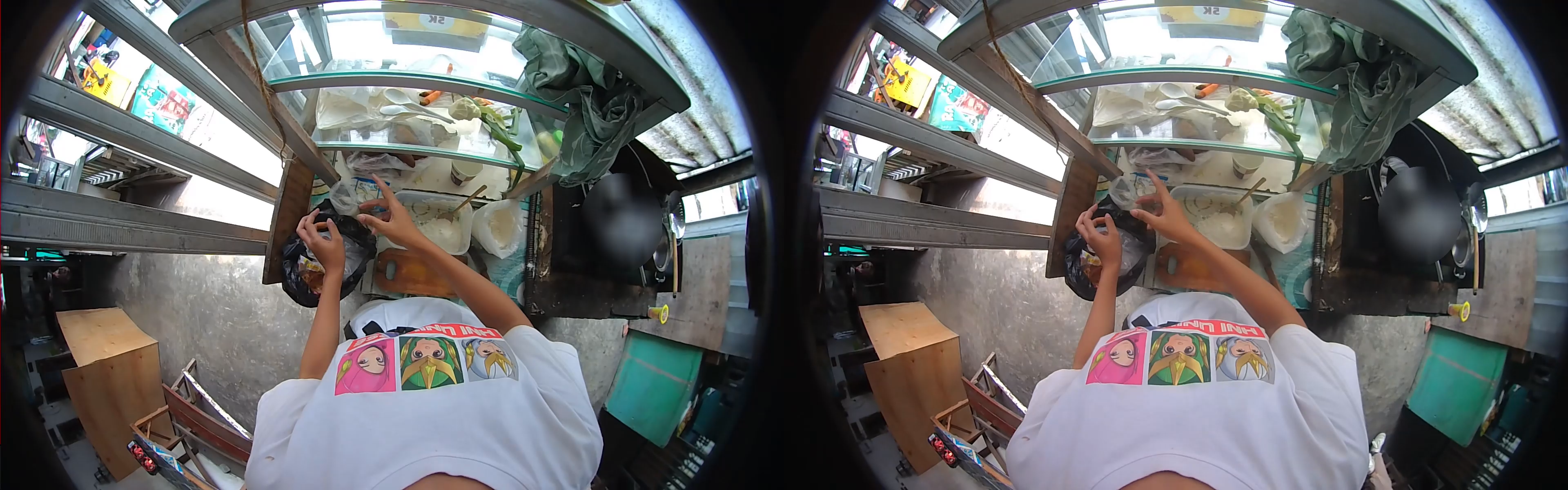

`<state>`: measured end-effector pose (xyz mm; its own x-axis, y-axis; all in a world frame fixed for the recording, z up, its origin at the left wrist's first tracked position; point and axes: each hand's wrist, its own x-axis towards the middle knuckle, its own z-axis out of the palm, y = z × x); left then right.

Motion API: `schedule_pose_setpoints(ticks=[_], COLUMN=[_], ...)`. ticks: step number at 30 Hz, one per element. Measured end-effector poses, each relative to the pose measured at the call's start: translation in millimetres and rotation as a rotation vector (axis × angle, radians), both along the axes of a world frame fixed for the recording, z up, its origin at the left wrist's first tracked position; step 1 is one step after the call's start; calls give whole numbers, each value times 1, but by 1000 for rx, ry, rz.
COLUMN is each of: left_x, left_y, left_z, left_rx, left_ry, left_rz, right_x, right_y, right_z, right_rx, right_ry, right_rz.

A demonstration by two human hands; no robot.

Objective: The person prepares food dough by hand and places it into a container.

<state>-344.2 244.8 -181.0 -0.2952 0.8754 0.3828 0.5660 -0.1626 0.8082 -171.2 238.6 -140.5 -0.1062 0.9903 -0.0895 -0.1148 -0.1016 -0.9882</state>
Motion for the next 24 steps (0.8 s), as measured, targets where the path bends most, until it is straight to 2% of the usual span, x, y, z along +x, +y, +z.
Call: schedule_pose_setpoints(ticks=[4, 8, 10, 11, 12, 13, 16, 18, 19, 21, 22, 23, 24], left_x=[10, 17, 21, 22, 24, 27, 35, 49, 52, 60, 63, 66, 68], left_y=[-2, -4, -9, -13, -20, -25, -31, -32, -30, -27, -25, -22, -21], left_z=[6, 3, 2, 1, 1, 0, -4, 1, 7, 14, 11, 7, 3], left_rx=[-61, 51, -12, -13, -121, -231, -251, -230, -232, -345, -344, -340, -335], left_ry=[-63, 31, -149, -150, -176, -202, -176, -146, -148, 174, 171, 288, 406], left_rz=[-8, -35, -193, -195, -295, -393, -481, -497, -503, -411, -418, -399, -378], right_x=[8, 45, 69, 82, 96, 113, 147, 161, 163, 161, 158, 158, 158], right_y=[-12, -40, -48, -50, -51, -53, -57, -55, -53, -44, -40, -37, -33], right_z=[-26, -40, -50, -55, -58, -63, -59, -50, -47, -43, -37, -43, -56], right_rx=[46, 18, 75, 108, 141, 138, 45, -288, -291, -321, -364, -364, -262], right_ry=[158, -293, -371, -363, -353, -354, -485, -264, -266, -237, -220, -222, -306], right_rz=[-153, -394, -691, -827, -961, -962, -956, -696, -703, -595, -565, -572, -554])
